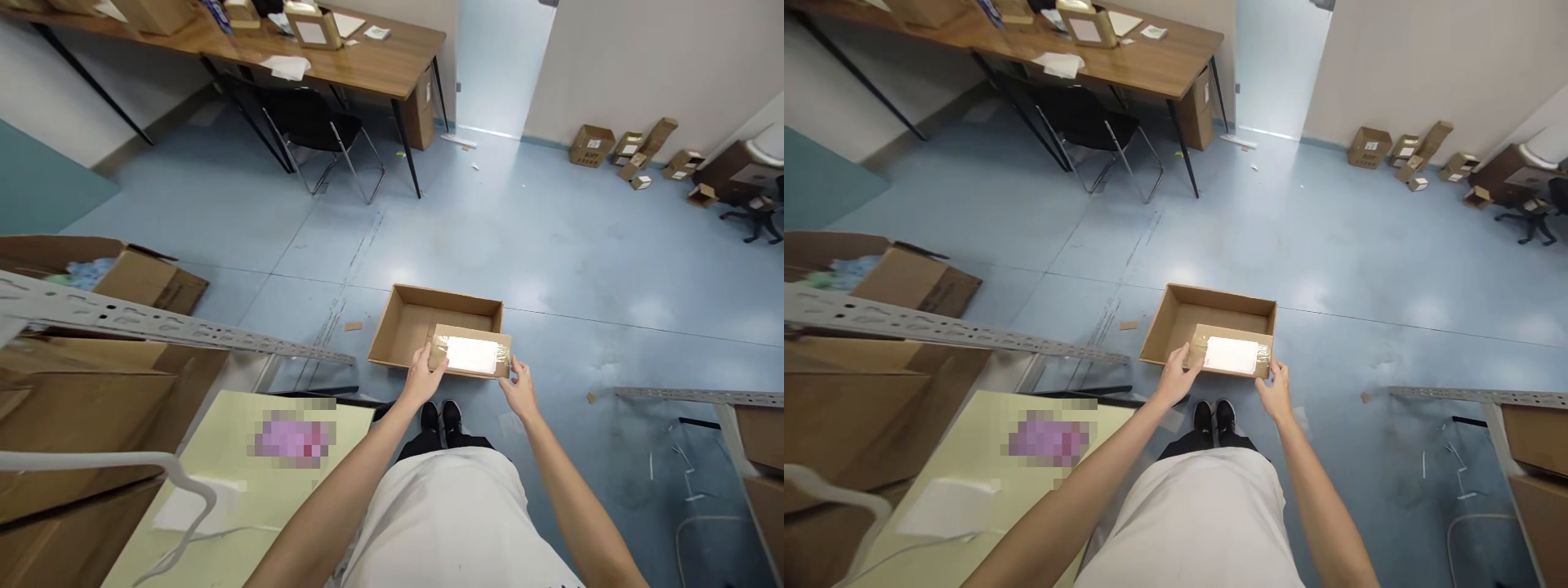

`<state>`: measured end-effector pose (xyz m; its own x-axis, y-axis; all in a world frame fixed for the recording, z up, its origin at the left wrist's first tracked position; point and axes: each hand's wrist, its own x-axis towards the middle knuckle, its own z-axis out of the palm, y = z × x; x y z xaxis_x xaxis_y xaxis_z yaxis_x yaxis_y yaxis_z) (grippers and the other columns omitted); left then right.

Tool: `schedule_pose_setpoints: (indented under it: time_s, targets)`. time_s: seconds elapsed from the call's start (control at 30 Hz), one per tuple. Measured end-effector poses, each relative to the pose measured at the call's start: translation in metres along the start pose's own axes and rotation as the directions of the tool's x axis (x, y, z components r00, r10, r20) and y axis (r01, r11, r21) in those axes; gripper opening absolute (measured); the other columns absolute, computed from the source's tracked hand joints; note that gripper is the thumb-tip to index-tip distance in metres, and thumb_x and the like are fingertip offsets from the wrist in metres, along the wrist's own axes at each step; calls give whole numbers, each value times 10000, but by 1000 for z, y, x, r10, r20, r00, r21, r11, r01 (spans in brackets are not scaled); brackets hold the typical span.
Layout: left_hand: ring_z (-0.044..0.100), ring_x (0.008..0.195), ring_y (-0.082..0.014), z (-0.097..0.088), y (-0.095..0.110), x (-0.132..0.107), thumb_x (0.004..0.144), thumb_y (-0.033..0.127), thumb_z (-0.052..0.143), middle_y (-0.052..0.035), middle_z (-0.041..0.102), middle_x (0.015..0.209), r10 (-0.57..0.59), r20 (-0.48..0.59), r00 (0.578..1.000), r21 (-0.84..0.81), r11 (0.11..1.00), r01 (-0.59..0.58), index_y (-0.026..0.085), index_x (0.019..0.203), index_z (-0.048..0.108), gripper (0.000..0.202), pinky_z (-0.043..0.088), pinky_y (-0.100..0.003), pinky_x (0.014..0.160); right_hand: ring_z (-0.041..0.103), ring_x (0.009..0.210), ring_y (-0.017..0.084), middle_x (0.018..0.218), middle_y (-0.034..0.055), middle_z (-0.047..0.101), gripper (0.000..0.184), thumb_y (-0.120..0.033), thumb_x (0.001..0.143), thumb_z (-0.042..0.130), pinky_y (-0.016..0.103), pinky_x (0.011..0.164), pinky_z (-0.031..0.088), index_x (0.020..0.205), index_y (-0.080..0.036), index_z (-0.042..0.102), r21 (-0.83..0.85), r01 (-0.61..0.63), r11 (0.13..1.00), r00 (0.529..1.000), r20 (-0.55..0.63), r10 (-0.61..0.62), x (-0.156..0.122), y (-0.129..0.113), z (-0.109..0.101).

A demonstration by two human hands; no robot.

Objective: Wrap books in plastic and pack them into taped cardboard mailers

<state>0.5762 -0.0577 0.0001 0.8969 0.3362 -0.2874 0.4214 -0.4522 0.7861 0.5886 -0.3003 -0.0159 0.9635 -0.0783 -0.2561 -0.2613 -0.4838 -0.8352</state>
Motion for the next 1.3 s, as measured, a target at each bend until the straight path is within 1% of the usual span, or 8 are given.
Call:
schedule_pose_setpoints:
  time_s: [0.2,0.37,0.47,0.6,0.77,0.97,1.17,1.3]
  targets:
    - [484,1295,-285,-1,-7,-10,786,368,594,-156,530,1346,38,-16,999,37,999,-37,143,1291,542,556,351,-439,1119,586,1074,258,1190,119,541,593,-340,735,545,423,863,518,1311,-203,525,8,50,999,997,54,-50,-11,-3,4]
    - [655,1048,-251,-21,-20,-47,775,340,599,-122,659,1187,-18,8,1000,-125,992,19,177,1164,627,422,505,-420,954,649,840,219,1088,119,639,488,-364,778,558,427,813,544,1230,-183,585,47,162,986,954,248,-168,-12,-20,28]
    - [686,957,-232,-38,-30,-79,758,328,620,-107,693,1138,-89,-65,994,-234,970,71,188,1130,643,398,536,-398,894,661,852,236,1011,114,690,406,-360,795,565,434,838,538,1147,-173,638,56,276,960,847,459,-270,-14,-45,56]
    - [683,961,-229,-63,-49,-133,754,295,618,-108,701,1131,-222,-266,938,-295,945,140,188,1119,646,381,533,-404,901,673,895,259,969,114,712,340,-364,801,582,419,834,544,1067,-178,685,139,415,899,588,714,-381,-39,-83,101]
    - [688,907,-205,-84,-78,-219,769,302,600,-100,711,1088,-396,-544,740,-414,894,174,204,1120,648,367,549,-389,881,687,828,274,906,114,727,337,-437,797,611,414,766,561,1021,-207,714,265,464,845,304,848,-433,-103,-108,145]
    - [693,874,-202,-84,-102,-351,832,370,534,-92,726,1020,-494,-737,462,-483,862,153,231,1078,660,309,552,-387,868,674,695,240,848,94,708,409,-533,771,611,335,575,536,1012,-215,700,333,462,822,59,913,-403,-214,-112,174]
    - [692,861,-216,-51,-119,-490,811,389,546,-87,737,966,-593,-789,162,-575,805,144,223,1011,672,289,553,-375,824,667,695,218,866,91,698,419,-520,779,611,319,590,537,1041,-199,677,438,464,770,-226,899,-375,-339,-88,174]
    - [689,884,-229,-9,-121,-567,814,433,535,-86,735,979,-660,-745,-95,-667,739,95,229,1020,671,320,554,-368,785,658,671,209,832,74,689,397,-512,767,624,339,627,555,1018,-209,672,496,456,739,-466,840,-277,-412,-54,163]
